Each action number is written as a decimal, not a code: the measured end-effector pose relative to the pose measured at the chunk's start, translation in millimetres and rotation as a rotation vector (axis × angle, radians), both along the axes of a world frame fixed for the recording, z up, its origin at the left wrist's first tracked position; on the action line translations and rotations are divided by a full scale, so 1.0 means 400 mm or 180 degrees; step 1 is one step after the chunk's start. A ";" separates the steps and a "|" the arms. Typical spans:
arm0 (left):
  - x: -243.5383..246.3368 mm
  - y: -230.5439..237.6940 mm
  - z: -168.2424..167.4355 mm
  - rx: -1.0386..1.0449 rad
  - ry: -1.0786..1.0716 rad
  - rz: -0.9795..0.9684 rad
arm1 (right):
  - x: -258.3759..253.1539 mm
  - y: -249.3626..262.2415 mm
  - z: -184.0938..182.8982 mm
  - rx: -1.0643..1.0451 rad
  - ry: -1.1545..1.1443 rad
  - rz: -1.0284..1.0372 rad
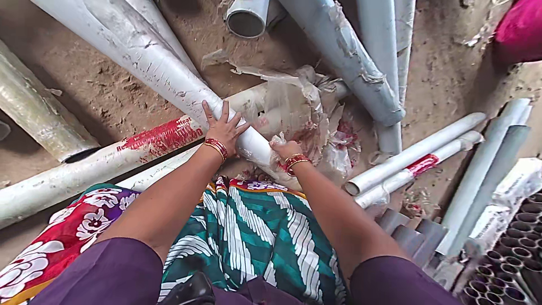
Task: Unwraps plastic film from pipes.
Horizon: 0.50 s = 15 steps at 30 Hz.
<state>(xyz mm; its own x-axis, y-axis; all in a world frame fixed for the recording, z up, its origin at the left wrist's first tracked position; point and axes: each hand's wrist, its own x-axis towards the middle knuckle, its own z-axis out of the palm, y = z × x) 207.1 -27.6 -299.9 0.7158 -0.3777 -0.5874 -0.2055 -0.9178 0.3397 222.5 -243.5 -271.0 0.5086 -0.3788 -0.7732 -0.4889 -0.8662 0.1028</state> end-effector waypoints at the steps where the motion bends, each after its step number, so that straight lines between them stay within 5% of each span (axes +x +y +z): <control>1: -0.007 -0.001 -0.005 0.0049 -0.0011 0.0010 | 0.002 -0.005 0.002 0.0030 -0.0048 0.0088; 6: -0.055 0.014 -0.009 0.0010 -0.0380 0.0141 | -0.033 -0.042 0.144 -0.0069 -0.0021 0.0652; 15: -0.237 0.121 -0.085 -0.0420 -0.1215 0.0982 | -0.135 -0.052 0.345 0.0369 -0.0736 0.0227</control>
<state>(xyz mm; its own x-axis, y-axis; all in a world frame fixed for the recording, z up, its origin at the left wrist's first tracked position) 112.3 20.8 -333.9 0.9601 -0.1682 -0.2235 -0.0639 -0.9097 0.4103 168.5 -264.4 -133.1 0.6990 -0.2513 -0.6695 -0.4253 -0.8988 -0.1066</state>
